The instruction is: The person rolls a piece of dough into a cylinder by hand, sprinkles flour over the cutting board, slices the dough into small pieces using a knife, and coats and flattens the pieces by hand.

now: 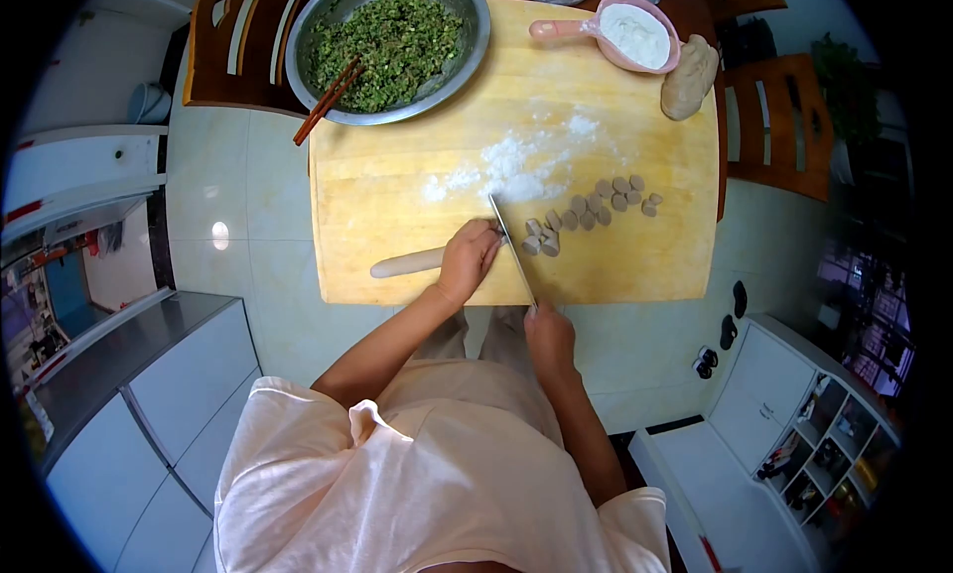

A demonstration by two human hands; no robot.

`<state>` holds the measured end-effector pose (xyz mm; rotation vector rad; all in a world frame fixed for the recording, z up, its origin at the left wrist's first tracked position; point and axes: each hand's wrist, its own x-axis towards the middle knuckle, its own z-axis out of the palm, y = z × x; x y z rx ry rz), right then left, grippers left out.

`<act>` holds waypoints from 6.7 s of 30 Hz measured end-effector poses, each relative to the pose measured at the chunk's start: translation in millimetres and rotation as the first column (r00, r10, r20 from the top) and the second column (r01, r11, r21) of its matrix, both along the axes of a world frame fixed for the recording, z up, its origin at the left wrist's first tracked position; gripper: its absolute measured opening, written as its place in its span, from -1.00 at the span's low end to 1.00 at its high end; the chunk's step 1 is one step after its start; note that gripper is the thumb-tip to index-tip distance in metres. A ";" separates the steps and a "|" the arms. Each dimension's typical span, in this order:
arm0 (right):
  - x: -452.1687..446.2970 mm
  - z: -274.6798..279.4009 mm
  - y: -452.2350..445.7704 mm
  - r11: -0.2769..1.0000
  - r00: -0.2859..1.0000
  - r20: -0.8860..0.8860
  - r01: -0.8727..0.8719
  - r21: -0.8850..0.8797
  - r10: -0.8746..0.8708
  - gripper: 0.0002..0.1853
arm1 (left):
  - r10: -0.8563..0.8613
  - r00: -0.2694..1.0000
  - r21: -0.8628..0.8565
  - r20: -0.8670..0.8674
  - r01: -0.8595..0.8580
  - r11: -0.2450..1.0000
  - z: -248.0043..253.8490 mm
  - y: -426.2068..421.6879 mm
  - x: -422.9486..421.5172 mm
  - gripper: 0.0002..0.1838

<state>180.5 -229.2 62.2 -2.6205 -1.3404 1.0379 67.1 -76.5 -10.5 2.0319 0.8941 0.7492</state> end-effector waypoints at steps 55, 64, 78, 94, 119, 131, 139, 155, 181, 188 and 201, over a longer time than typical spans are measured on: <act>1.6 38.3 -27.5 0.983 0.993 -0.120 0.018 0.184 0.005 -0.83 | 0.103 0.994 -0.108 0.029 -0.099 0.989 3.2 -12.9 -21.6 -0.89; -6.3 1.1 -1.9 0.991 0.996 -0.048 -0.064 0.115 0.069 -0.79 | 0.112 0.993 -0.053 -0.023 -0.113 0.992 -0.8 -4.6 -19.0 -0.90; -1.7 35.1 -4.7 0.970 0.981 -0.190 0.080 0.228 -0.036 -0.81 | 0.000 1.000 0.132 -0.032 0.004 0.991 7.2 -30.6 -43.8 -0.78; -20.0 -19.4 -15.1 0.991 0.997 -0.040 -0.054 0.126 0.059 -0.80 | -0.068 0.996 0.093 -0.056 0.073 0.993 7.0 -23.8 -39.7 -0.94; 223.2 -2.2 -52.6 0.832 0.882 0.173 0.327 0.448 -0.439 -0.66 | -0.190 0.968 0.201 -0.164 0.221 0.954 30.9 61.7 128.7 -0.50; 296.6 -70.2 -28.0 0.889 0.917 0.277 0.148 0.434 -0.287 -0.45 | -0.198 0.872 0.247 -0.447 0.333 0.910 -1.4 46.7 117.8 -0.41; 318.9 3.7 96.7 0.721 0.994 0.113 -0.078 0.689 -0.001 -0.69 | -0.167 0.854 0.216 -0.492 0.306 0.927 -13.2 -25.2 117.6 -0.39; 352.0 -37.8 338.8 0.721 0.950 0.019 -0.249 0.646 0.311 -0.68 | 0.267 0.951 0.012 -0.155 -0.269 0.963 21.1 -26.3 137.3 -0.34; 234.4 -76.0 83.2 0.678 0.875 0.211 -0.473 0.562 0.436 -0.38 | 0.074 0.893 0.233 -0.445 0.035 0.972 -21.6 13.5 164.7 -0.28; 257.8 -89.3 184.0 0.570 0.759 0.379 -0.649 0.504 0.530 -0.36 | 0.292 0.828 0.240 -0.478 -0.196 0.951 -20.7 80.3 154.6 -0.25; 230.3 -78.0 208.1 0.456 0.673 0.349 -0.716 0.529 0.652 -0.35 | 0.240 0.836 0.292 -0.494 -0.101 0.951 -23.1 109.1 129.1 -0.16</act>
